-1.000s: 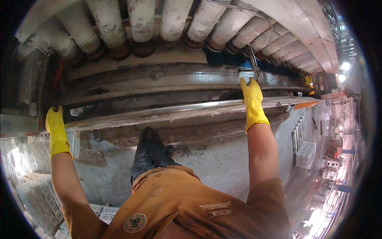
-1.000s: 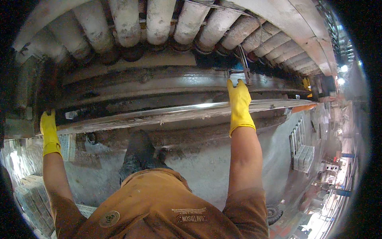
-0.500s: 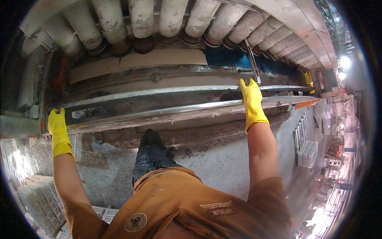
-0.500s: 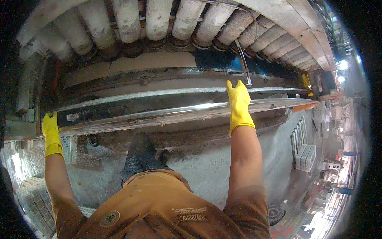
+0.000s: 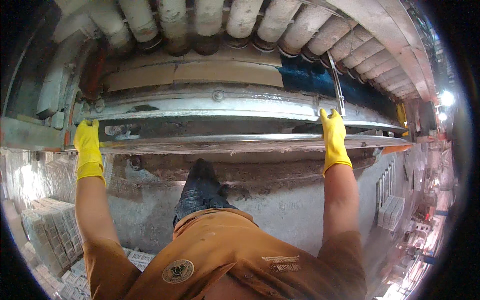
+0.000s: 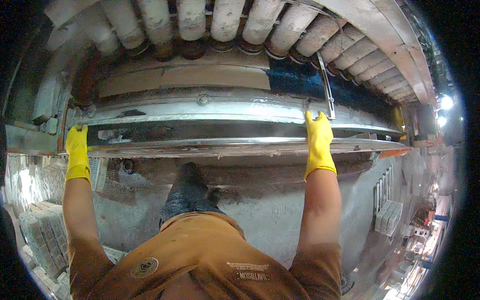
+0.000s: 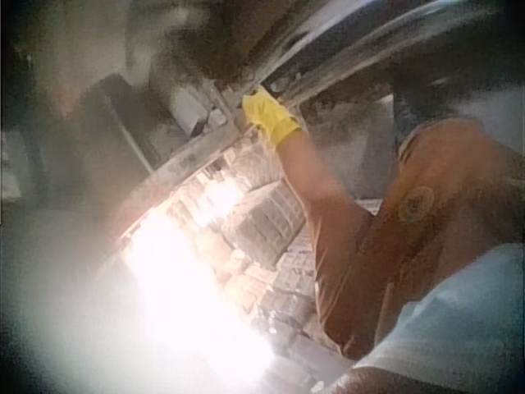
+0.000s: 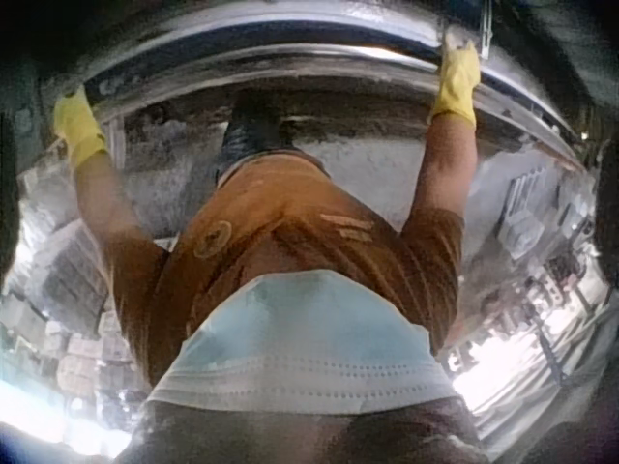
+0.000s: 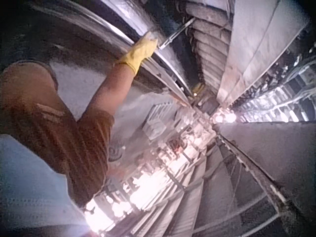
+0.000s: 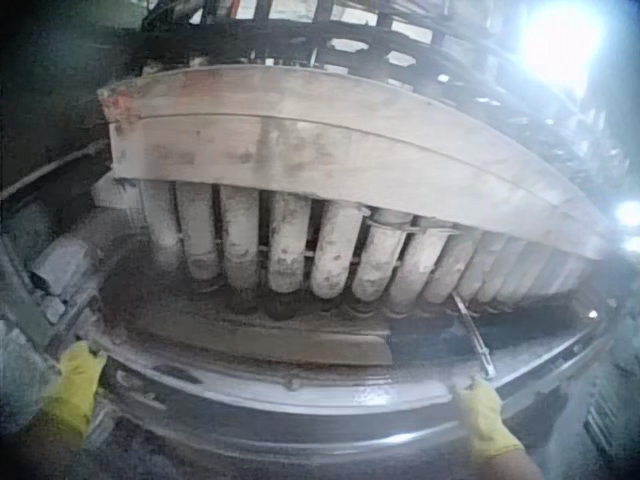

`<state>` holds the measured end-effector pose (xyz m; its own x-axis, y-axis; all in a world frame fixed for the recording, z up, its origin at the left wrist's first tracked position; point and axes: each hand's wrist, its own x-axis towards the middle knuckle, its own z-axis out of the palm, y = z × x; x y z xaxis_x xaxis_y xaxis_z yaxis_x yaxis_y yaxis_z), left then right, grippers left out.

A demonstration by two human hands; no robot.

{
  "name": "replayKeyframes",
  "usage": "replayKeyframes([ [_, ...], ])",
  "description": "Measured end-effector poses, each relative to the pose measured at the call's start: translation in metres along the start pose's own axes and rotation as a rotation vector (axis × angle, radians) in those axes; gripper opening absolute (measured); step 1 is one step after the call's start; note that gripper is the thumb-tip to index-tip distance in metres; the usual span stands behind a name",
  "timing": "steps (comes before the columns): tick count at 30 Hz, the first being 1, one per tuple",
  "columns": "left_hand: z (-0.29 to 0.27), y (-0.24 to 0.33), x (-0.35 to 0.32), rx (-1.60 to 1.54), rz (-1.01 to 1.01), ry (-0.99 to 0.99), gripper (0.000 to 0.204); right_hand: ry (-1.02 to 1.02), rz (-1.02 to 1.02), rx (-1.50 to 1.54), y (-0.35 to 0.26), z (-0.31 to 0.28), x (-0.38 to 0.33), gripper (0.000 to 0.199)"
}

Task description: The person uses a long-handled scraper to clean the interior surface of a large industrial machine. They repeatedly scrape along the curved metal surface, removing residue from the equipment.

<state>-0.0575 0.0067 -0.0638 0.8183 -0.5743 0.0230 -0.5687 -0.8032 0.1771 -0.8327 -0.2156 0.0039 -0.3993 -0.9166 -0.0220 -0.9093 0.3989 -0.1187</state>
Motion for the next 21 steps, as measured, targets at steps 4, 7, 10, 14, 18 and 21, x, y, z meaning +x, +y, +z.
replayKeyframes([
  [4,-0.003,-0.006,-0.009,0.000,0.002,0.008,0.050,0.080,-0.057,-0.033,0.003,0.003,-0.005,0.076],
  [7,-0.004,-0.004,-0.018,0.041,-0.008,0.035,0.047,0.049,-0.049,0.017,0.005,-0.006,-0.016,0.075],
  [10,-0.003,-0.008,-0.020,0.009,-0.010,0.032,0.047,0.047,-0.057,0.000,0.015,0.001,-0.008,0.073],
  [14,-0.007,-0.009,-0.027,0.031,-0.005,0.045,0.047,-0.032,0.000,0.036,0.008,-0.007,-0.018,0.073],
  [18,-0.010,-0.004,-0.029,0.014,-0.014,0.036,0.046,0.018,0.005,0.005,0.020,0.002,-0.012,0.076],
  [21,-0.013,-0.003,-0.032,0.001,-0.024,0.031,0.045,0.028,-0.011,0.016,0.022,0.005,-0.010,0.075],
])
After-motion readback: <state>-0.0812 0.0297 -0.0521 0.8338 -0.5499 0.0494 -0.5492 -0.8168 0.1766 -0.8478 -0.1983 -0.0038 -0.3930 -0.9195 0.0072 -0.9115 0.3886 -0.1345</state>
